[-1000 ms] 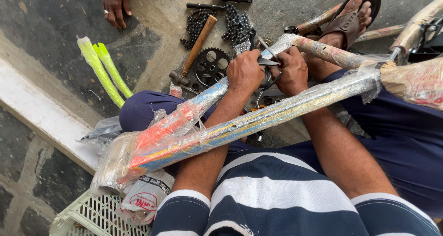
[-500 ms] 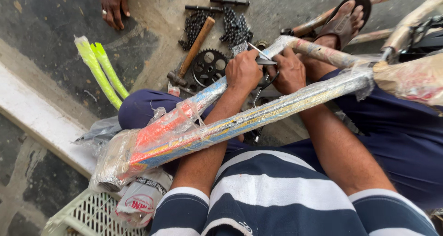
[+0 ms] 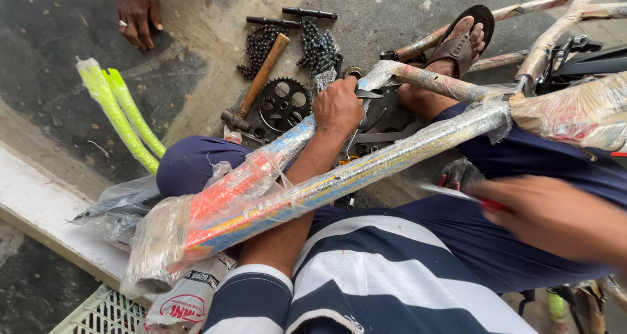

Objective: The person uses a screwdriver to cut and remove plastic wrapping from a bicycle frame. They then peel off the remaining plastic by hand to reveal the frame underneath.

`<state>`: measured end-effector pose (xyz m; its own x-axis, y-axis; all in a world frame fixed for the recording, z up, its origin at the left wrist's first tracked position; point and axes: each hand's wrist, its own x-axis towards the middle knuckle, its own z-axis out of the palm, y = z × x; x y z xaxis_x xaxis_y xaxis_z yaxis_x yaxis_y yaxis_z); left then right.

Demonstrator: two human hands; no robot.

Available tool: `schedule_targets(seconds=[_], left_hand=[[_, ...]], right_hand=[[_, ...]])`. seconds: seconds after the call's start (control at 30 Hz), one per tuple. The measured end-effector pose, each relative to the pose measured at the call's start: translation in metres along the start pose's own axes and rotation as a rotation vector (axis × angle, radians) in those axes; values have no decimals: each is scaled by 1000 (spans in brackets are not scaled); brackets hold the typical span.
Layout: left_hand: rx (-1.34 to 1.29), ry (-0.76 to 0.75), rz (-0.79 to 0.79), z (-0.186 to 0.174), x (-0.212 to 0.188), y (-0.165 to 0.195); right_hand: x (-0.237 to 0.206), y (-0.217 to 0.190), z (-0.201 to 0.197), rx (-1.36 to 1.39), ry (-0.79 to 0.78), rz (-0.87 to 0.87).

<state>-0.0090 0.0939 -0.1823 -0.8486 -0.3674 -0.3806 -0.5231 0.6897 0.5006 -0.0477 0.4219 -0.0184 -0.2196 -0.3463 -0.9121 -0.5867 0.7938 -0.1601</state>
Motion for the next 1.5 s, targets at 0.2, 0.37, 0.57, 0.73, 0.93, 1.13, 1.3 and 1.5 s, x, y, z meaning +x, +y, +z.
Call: schedule_targets(seconds=[0.2, 0.37, 0.57, 0.73, 0.93, 1.13, 1.3, 1.5], left_hand=[[-20, 66, 168, -17, -29, -3], [47, 232, 470, -33, -72, -13], [124, 203, 484, -19, -85, -15], [199, 220, 483, 0, -79, -21], [327, 237, 443, 14, -70, -23], [326, 214, 451, 18, -70, -25], [317, 206, 450, 16, -69, -24], [288, 189, 439, 13, -70, -23]], right_hand=[[-20, 31, -76, 213, 613, -199], [87, -13, -132, -313, 420, -60], [147, -35, -133, -327, 377, -248], [155, -25, -123, -271, 376, -275], [161, -28, -117, -255, 406, -332], [164, -25, -113, -254, 447, -357], [168, -23, -111, -257, 425, -350], [164, -28, -115, -260, 425, -368]])
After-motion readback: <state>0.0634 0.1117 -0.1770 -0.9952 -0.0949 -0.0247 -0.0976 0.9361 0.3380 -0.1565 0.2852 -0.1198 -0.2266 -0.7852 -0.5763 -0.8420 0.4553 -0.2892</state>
